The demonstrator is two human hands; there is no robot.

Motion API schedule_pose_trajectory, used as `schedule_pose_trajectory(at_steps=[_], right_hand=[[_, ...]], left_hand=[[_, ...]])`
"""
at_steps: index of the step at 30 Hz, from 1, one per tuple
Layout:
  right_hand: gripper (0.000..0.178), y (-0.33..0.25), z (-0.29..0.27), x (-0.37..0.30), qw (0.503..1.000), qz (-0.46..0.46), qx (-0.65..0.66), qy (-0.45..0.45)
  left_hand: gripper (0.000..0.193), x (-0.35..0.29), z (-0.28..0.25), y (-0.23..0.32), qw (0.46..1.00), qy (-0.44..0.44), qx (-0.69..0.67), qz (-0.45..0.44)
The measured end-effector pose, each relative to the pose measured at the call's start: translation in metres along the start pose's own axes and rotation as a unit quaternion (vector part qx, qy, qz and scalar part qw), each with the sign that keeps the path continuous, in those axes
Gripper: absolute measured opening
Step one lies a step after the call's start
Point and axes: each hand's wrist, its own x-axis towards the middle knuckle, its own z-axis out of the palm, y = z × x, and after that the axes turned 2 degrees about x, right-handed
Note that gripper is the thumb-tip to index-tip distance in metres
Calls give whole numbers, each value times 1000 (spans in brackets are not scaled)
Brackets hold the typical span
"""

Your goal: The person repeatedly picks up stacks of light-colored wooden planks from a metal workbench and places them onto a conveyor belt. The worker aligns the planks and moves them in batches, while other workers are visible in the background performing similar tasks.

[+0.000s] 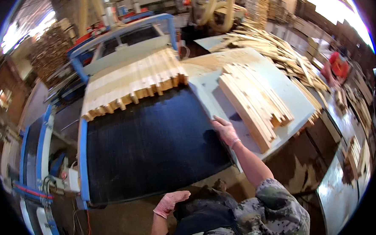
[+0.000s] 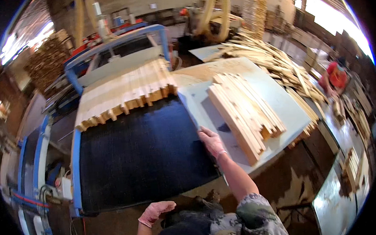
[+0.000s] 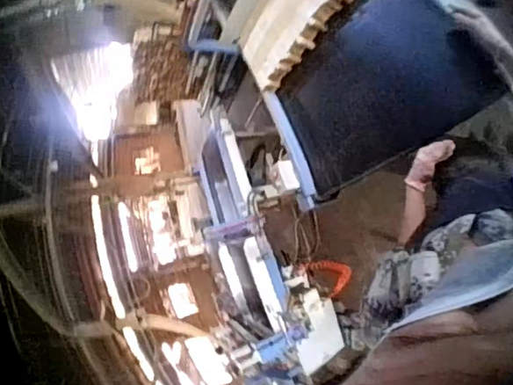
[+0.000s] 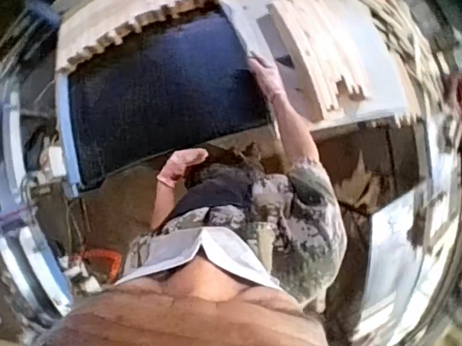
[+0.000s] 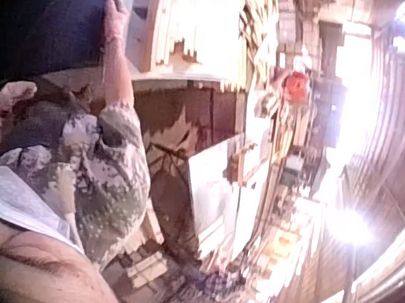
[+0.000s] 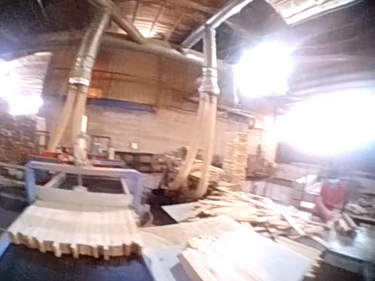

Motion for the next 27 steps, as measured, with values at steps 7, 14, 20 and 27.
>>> schedule_pose_trajectory(at_steps=[7,14,20,27], right_hand=[[54,18,-65,-87,985,96,55,-130],[54,-52,-211,-181,947,159,-233,-153],[55,-67,-264,-134,889,203,-346,-222],[50,-49,-284,-64,877,153,-337,-307]], left_hand=[[65,3,42,35,994,-29,104,35],[65,76,84,52,973,-206,99,33],[74,194,186,92,975,-166,86,116],[89,369,285,105,937,34,259,231]])
